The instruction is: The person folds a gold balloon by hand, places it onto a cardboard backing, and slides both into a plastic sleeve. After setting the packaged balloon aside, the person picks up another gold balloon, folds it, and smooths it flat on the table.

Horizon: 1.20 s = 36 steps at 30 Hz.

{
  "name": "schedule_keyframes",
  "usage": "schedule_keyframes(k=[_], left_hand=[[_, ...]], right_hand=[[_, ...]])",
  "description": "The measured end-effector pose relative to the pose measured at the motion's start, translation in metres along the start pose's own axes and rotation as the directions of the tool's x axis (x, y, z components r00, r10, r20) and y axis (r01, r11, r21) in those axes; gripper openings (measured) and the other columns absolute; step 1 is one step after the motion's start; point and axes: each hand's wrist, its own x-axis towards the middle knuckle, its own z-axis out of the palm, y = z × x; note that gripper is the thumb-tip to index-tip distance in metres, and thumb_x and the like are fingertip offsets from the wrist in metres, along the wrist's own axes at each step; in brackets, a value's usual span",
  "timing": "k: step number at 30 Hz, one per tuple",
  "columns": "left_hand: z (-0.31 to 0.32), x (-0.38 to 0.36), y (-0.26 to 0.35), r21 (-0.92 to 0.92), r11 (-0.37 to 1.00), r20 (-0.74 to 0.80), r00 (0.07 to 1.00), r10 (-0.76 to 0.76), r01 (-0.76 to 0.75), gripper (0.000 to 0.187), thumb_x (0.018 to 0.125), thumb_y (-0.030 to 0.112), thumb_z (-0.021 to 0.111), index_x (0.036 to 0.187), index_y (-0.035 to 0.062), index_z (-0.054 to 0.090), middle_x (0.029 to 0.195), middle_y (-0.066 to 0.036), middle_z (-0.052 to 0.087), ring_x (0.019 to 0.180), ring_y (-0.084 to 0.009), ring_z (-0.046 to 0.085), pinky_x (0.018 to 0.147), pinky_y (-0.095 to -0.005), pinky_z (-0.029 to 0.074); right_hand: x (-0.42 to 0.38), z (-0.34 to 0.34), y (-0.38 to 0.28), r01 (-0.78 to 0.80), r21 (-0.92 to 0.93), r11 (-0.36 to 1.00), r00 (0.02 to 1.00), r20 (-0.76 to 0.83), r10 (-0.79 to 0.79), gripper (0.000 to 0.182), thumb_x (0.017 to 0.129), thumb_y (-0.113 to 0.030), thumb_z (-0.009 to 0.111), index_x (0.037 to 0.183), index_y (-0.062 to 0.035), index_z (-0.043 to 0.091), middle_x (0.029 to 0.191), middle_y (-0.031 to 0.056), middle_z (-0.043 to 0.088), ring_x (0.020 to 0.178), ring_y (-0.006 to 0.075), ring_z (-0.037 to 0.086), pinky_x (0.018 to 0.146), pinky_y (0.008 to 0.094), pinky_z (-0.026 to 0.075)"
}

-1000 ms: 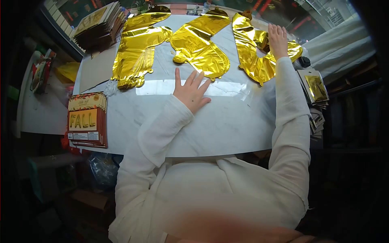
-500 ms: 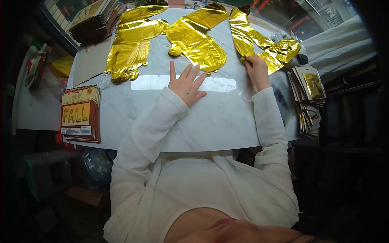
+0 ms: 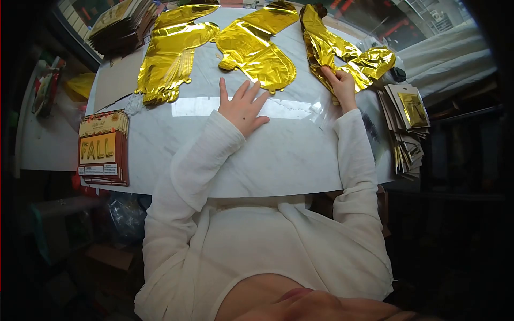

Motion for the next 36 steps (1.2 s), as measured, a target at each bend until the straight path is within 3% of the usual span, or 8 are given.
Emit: schedule_keyframes(k=[5, 7, 10, 13, 17, 19, 28, 36], left_hand=[[-0.005, 0.028, 0.023, -0.029, 0.999, -0.041, 0.998, 0.041, -0.042, 0.073, 0.092, 0.051, 0.069, 0.150, 0.0122, 0.049, 0.159, -0.011, 0.044, 0.151, -0.0300, 0.036, 0.120, -0.0743, 0.008], [0.002, 0.049, 0.043, -0.075, 0.995, -0.067, 0.996, 0.065, -0.070, 0.074, 0.093, 0.051, 0.069, 0.150, 0.0095, 0.048, 0.159, -0.013, 0.044, 0.151, -0.0304, 0.035, 0.121, -0.0718, 0.010], [0.020, 0.081, 0.071, -0.044, 0.989, -0.112, 0.985, 0.134, -0.139, 0.077, 0.093, 0.051, 0.069, 0.150, 0.0046, 0.046, 0.160, -0.014, 0.042, 0.151, -0.0303, 0.037, 0.125, -0.0621, 0.014], [0.049, 0.107, 0.090, -0.107, 0.988, -0.130, 0.987, 0.095, -0.109, 0.082, 0.095, 0.054, 0.064, 0.154, 0.0029, 0.040, 0.162, -0.017, 0.037, 0.152, -0.0321, 0.034, 0.125, -0.0595, 0.016], [0.064, 0.112, 0.094, -0.129, 0.981, -0.083, 0.988, 0.133, -0.144, 0.085, 0.098, 0.060, 0.053, 0.155, -0.0010, 0.039, 0.164, -0.021, 0.034, 0.154, -0.0385, 0.027, 0.126, -0.0594, 0.014], [0.067, 0.110, 0.088, -0.121, 0.976, -0.096, 0.981, 0.170, -0.181, 0.084, 0.098, 0.059, 0.053, 0.156, -0.0012, 0.038, 0.162, -0.022, 0.036, 0.154, -0.0385, 0.027, 0.126, -0.0590, 0.014], [0.063, 0.109, 0.086, -0.122, 0.975, -0.057, 0.982, 0.179, -0.185, 0.079, 0.097, 0.051, 0.055, 0.156, 0.0004, 0.039, 0.162, -0.021, 0.037, 0.154, -0.0376, 0.028, 0.126, -0.0589, 0.013], [0.066, 0.107, 0.087, -0.140, 0.974, -0.142, 0.977, 0.159, -0.179, 0.072, 0.100, 0.048, 0.054, 0.155, 0.0035, 0.042, 0.165, -0.015, 0.035, 0.154, -0.0338, 0.029, 0.126, -0.0563, 0.017]], right_hand=[[0.000, 0.006, 0.006, 0.082, 0.190, 0.978, 0.996, 0.009, -0.085, 0.041, 0.097, -0.037, 0.073, 0.084, 0.0023, 0.072, 0.062, 0.0035, 0.057, 0.057, 0.0105, 0.045, 0.055, 0.0332, 0.038], [-0.006, 0.001, -0.014, 0.037, 0.121, 0.992, 0.996, 0.072, -0.046, 0.041, 0.095, -0.039, 0.075, 0.088, 0.0021, 0.073, 0.067, 0.0081, 0.062, 0.061, 0.0155, 0.053, 0.060, 0.0345, 0.044], [-0.017, 0.002, -0.055, 0.256, -0.186, 0.949, 0.959, -0.071, -0.273, 0.051, 0.087, -0.048, 0.080, 0.096, 0.0015, 0.072, 0.090, 0.0209, 0.068, 0.078, 0.0352, 0.065, 0.068, 0.0440, 0.051], [0.002, 0.014, -0.076, 0.278, -0.299, 0.913, 0.951, -0.051, -0.306, 0.060, 0.083, -0.055, 0.080, 0.096, 0.0030, 0.073, 0.098, 0.0244, 0.071, 0.088, 0.0401, 0.070, 0.078, 0.0459, 0.056], [0.030, 0.024, -0.099, 0.165, -0.596, 0.786, 0.982, 0.175, -0.073, 0.051, 0.081, -0.048, 0.081, 0.095, 0.0011, 0.076, 0.099, 0.0254, 0.074, 0.093, 0.0413, 0.073, 0.084, 0.0459, 0.058], [0.048, 0.025, -0.095, 0.290, -0.619, 0.729, 0.939, 0.332, -0.092, 0.040, 0.080, -0.038, 0.081, 0.094, -0.0002, 0.078, 0.096, 0.0247, 0.075, 0.092, 0.0400, 0.074, 0.083, 0.0452, 0.059], [0.044, 0.049, -0.114, 0.192, -0.728, 0.658, 0.981, 0.130, -0.143, 0.021, 0.083, -0.011, 0.066, 0.097, -0.0015, 0.079, 0.100, 0.0221, 0.076, 0.096, 0.0385, 0.075, 0.084, 0.0479, 0.060], [0.056, 0.017, -0.076, 0.192, -0.567, 0.801, 0.974, 0.213, -0.082, 0.025, 0.083, -0.025, 0.074, 0.093, -0.0028, 0.078, 0.092, 0.0182, 0.077, 0.085, 0.0327, 0.075, 0.079, 0.0438, 0.059]])
